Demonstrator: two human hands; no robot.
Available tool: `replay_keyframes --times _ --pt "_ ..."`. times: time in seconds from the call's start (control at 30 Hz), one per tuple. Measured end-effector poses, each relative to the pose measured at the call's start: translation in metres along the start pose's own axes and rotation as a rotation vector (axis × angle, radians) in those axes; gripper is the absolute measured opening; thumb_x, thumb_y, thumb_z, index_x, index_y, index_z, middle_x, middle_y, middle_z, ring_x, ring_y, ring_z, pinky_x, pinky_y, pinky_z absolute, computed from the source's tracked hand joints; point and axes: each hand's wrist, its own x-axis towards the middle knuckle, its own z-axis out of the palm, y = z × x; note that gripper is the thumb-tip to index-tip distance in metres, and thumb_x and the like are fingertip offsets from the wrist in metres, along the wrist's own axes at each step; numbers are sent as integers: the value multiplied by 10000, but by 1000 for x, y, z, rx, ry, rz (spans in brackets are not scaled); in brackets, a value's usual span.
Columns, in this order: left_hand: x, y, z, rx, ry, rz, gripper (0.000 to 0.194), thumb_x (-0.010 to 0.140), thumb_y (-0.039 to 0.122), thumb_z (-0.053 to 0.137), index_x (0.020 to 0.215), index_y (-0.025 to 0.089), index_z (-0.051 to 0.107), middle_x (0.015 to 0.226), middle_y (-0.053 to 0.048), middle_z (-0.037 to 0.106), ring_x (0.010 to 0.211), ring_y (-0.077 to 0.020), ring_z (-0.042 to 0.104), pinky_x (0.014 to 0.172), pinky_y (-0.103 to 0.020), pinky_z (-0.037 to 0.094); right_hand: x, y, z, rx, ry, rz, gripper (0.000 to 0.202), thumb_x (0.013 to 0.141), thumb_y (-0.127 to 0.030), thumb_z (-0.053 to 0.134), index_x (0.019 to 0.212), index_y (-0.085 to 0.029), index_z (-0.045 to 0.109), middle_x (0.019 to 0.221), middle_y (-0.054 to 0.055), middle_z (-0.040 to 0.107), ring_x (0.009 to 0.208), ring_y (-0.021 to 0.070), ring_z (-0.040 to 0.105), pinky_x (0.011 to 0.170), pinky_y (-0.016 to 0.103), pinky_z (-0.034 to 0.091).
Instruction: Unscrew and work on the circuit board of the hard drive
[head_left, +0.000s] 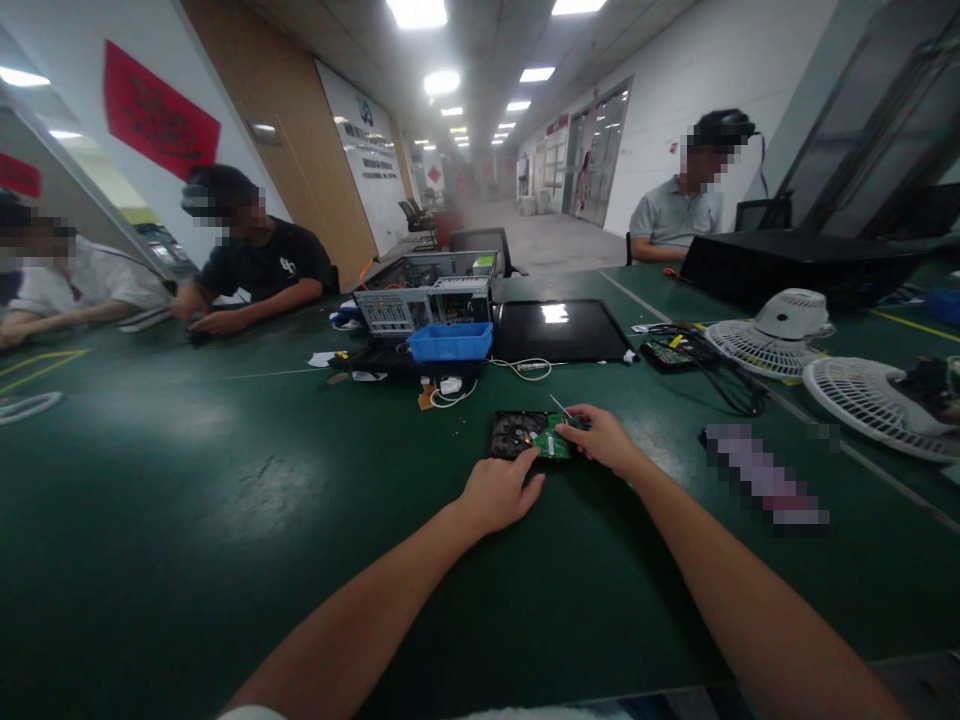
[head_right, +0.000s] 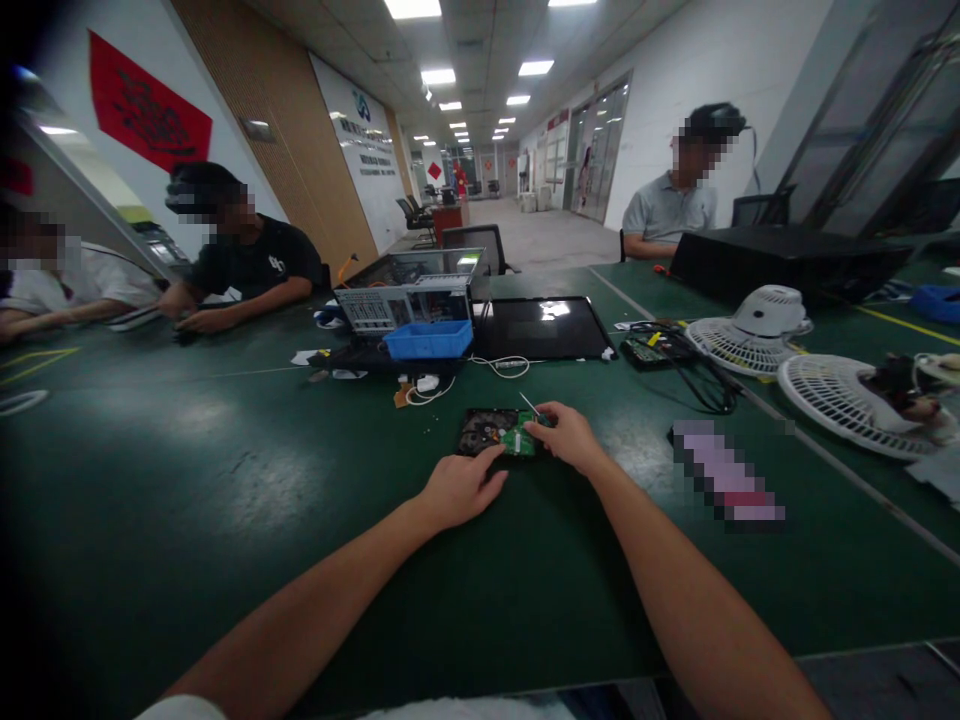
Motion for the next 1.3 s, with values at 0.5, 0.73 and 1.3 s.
replay_keyframes --times 0.5,0.73,1.3 --pt "-3 -144 -32 -87 292 -479 205 969 358 532 936 230 688 910 -51 707 818 -221 647 699 -295 450 -5 -9 -2 -82 3 5 438 839 -484 725 1147 -174 689 547 -21 597 416 121 524 416 230 379" --pt "-2 -143 -25 -130 199 -309 195 906 405 631 875 234 719 894 -30 683 803 -198 626 718 -290 454 -5 -9 -3 -62 -1 11 438 821 -477 743 1134 -176 692 561 -22 593 429 124 520 431 240 371" --pt "14 -138 -14 -141 267 -356 99 943 285 596 930 225 674 999 -48 653 894 -216 612 770 -301 454 -3 -6 -1 -56 -3 -3 429 815 -490 744 1116 -189 690 631 4 627 481 134 537 440 244 369"
